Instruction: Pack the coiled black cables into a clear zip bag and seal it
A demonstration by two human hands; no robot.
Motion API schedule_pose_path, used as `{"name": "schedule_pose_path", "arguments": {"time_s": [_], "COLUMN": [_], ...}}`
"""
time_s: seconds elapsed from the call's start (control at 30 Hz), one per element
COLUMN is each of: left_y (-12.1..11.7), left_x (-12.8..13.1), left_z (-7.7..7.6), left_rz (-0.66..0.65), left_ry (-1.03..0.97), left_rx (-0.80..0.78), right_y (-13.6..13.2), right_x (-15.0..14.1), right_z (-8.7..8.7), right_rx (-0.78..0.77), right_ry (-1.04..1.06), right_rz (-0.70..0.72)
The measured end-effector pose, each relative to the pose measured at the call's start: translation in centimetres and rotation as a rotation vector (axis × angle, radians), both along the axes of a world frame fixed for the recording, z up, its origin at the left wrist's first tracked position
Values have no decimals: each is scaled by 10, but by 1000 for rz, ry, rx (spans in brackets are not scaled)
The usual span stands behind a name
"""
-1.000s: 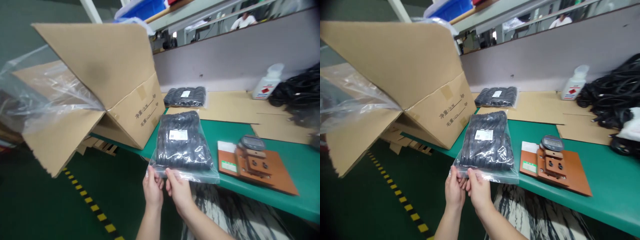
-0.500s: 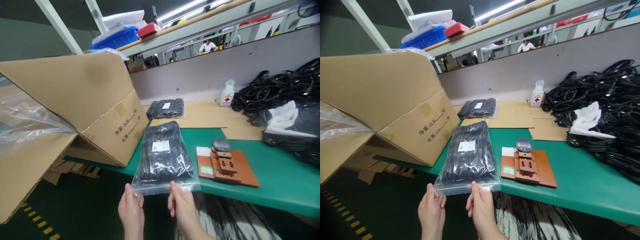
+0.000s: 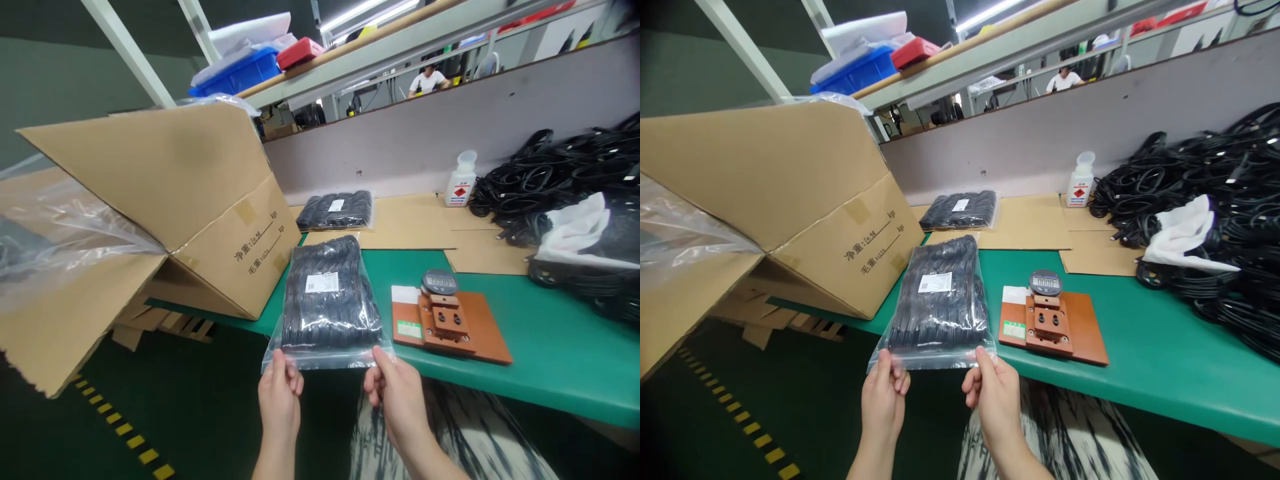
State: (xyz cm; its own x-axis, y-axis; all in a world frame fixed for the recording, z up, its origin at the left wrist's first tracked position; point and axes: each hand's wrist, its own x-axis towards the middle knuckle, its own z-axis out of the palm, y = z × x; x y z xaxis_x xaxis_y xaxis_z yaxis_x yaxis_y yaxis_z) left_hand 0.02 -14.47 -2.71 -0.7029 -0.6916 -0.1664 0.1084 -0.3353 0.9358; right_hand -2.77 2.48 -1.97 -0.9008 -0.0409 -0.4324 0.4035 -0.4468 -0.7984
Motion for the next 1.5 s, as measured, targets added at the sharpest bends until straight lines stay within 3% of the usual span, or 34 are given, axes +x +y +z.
{"name": "schedule_pose_path", "arguments": {"time_s": [0.2, 0.37, 0.47, 0.63, 0.97, 1.17, 1.4, 1.5], "left_y": [12, 48, 64, 64, 56, 66, 90, 89], "left_x": [0, -5, -8, -8, -8, -6, -6, -6], "left_z": [2, -5, -6, -1, 9, 5, -4, -3], "left_rz": [16, -169, -193, -168, -183, -161, -215, -191], "left_ry": [26, -39, -31, -14, -27, -27, -49, -31], "left_rx": [28, 90, 116, 127, 139, 167, 204, 226], "right_y": [4, -24, -40, -35, 12, 15, -11, -17], "right_x": [2, 4, 3, 1, 0, 7, 11, 10], "right_z": [-2, -2, 1, 5, 4, -1, -7, -5], "right_rx": [-46, -89, -136, -148, -157, -159, -137, -100], "right_ry": [-2, 41, 71, 66, 17, 24, 66, 93], "right_rz": [41, 185, 158, 103, -59, -118, 142, 119]}}
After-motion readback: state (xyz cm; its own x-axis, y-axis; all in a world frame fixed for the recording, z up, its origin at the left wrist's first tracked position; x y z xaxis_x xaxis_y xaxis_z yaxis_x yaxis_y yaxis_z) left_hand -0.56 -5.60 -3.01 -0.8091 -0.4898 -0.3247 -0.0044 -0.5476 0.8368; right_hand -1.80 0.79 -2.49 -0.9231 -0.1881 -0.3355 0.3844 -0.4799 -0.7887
